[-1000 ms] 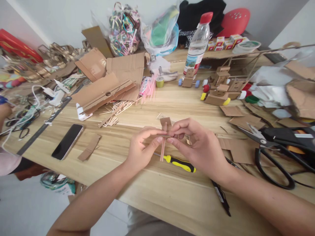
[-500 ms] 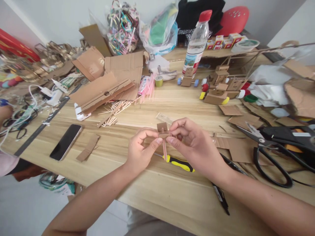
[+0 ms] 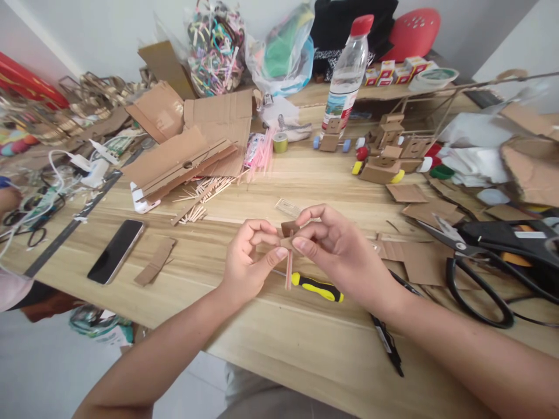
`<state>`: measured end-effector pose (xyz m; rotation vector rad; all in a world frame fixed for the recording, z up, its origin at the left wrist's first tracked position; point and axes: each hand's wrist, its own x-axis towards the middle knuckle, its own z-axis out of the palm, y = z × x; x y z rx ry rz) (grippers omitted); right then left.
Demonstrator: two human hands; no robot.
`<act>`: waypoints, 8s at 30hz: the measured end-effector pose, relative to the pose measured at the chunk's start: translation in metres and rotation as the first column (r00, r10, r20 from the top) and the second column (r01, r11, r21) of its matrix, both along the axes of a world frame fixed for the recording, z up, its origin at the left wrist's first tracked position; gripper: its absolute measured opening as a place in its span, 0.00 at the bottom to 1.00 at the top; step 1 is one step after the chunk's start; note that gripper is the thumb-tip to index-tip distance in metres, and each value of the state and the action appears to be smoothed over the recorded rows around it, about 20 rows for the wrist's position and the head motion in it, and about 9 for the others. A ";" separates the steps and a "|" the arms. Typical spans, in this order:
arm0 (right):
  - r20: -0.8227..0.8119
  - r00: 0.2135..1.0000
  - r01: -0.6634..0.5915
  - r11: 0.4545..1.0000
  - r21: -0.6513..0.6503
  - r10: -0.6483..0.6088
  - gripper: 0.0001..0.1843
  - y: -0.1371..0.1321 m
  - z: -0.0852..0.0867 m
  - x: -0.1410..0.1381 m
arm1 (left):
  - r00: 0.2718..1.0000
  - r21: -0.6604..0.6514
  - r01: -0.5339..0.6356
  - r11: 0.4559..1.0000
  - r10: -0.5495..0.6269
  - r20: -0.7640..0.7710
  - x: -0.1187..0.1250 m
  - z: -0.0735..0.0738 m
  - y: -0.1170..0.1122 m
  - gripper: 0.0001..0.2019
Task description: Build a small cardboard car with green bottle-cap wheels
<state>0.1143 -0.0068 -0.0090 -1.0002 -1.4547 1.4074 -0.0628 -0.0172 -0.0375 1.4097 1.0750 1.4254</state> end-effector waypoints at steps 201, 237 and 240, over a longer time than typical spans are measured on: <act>0.491 0.867 0.072 0.996 0.047 -0.086 0.11 -0.075 0.033 0.106 | 0.623 -0.010 0.395 0.918 -0.276 -0.732 0.060 0.081 0.029 0.14; 0.489 0.845 0.206 0.975 0.077 -0.217 0.25 -0.091 0.021 0.126 | 0.549 0.108 0.517 0.849 -0.232 -0.803 0.091 0.090 0.032 0.14; 0.508 0.835 0.204 0.976 0.074 -0.213 0.29 -0.091 0.022 0.128 | 0.550 0.100 0.519 0.849 -0.242 -0.800 0.091 0.090 0.031 0.15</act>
